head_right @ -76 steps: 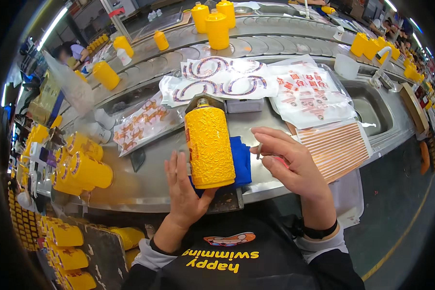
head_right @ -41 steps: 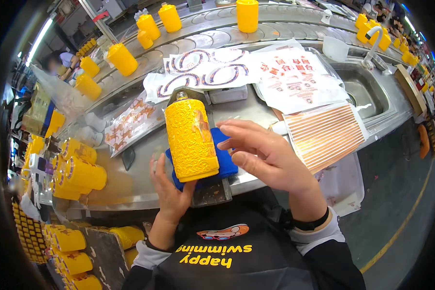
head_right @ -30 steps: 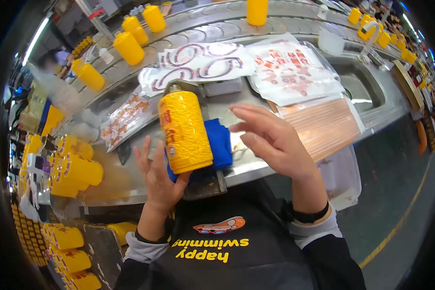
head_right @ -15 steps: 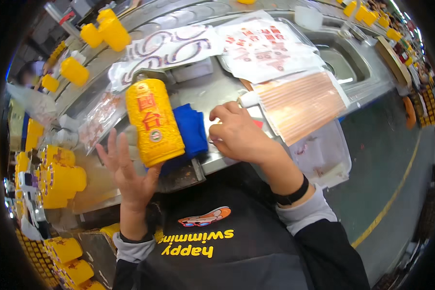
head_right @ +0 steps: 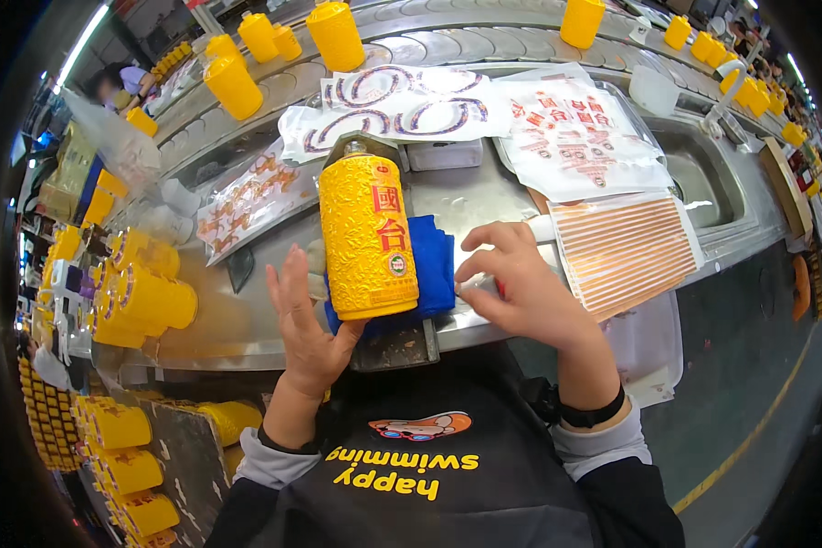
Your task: Applying adhesive labels to yellow decorative bottles and cleaning residue with a scraper and cloth in a factory setting.
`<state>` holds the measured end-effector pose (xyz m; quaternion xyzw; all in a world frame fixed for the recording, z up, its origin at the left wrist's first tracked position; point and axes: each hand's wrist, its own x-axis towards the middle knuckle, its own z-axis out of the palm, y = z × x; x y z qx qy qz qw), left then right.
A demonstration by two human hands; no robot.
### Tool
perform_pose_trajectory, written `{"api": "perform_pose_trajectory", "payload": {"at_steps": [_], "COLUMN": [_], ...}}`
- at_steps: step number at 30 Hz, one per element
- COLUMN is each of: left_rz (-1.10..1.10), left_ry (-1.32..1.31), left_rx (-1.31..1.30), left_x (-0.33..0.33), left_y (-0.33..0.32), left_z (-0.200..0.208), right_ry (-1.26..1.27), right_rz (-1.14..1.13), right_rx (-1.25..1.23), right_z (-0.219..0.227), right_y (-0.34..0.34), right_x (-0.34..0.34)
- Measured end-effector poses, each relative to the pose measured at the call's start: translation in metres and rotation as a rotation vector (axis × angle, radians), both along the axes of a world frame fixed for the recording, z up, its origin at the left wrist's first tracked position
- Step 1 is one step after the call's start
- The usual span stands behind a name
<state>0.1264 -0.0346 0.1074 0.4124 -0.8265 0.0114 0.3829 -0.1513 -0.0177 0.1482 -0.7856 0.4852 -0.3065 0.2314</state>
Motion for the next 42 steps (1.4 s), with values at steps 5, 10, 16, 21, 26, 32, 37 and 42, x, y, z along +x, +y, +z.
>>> {"api": "perform_pose_trajectory", "payload": {"at_steps": [5, 10, 16, 21, 26, 32, 37, 42], "left_rz": [0.002, -0.021, -0.045, -0.108, -0.141, -0.11, -0.102, -0.11], "left_ry": [0.055, 0.172, 0.247, 0.172, 0.106, 0.154, 0.14, 0.154], "left_rx": [0.031, 0.166, 0.149, -0.028, -0.069, -0.001, 0.002, 0.022], "left_x": [-0.003, -0.002, -0.004, -0.029, -0.05, -0.047, -0.044, -0.044], "left_y": [0.002, 0.007, 0.018, 0.021, 0.019, 0.019, 0.017, 0.019], "left_z": [0.001, -0.003, 0.021, 0.051, 0.056, 0.044, 0.04, 0.045], "right_ry": [0.285, 0.159, -0.318, -1.009, -0.842, 0.28, 0.381, -0.136], "right_rz": [-0.065, -0.045, -0.044, -0.002, -0.058, -0.155, -0.196, -0.097], "right_rx": [-0.061, -0.088, 0.215, 0.576, 0.405, -0.121, -0.176, 0.081], "right_z": [-0.026, -0.029, -0.003, 0.006, 0.002, -0.03, -0.046, -0.02], "right_y": [0.005, 0.004, 0.005, 0.005, 0.008, 0.016, 0.008, 0.006], "right_x": [0.01, 0.007, -0.002, 0.004, 0.002, 0.009, 0.007, 0.0]}}
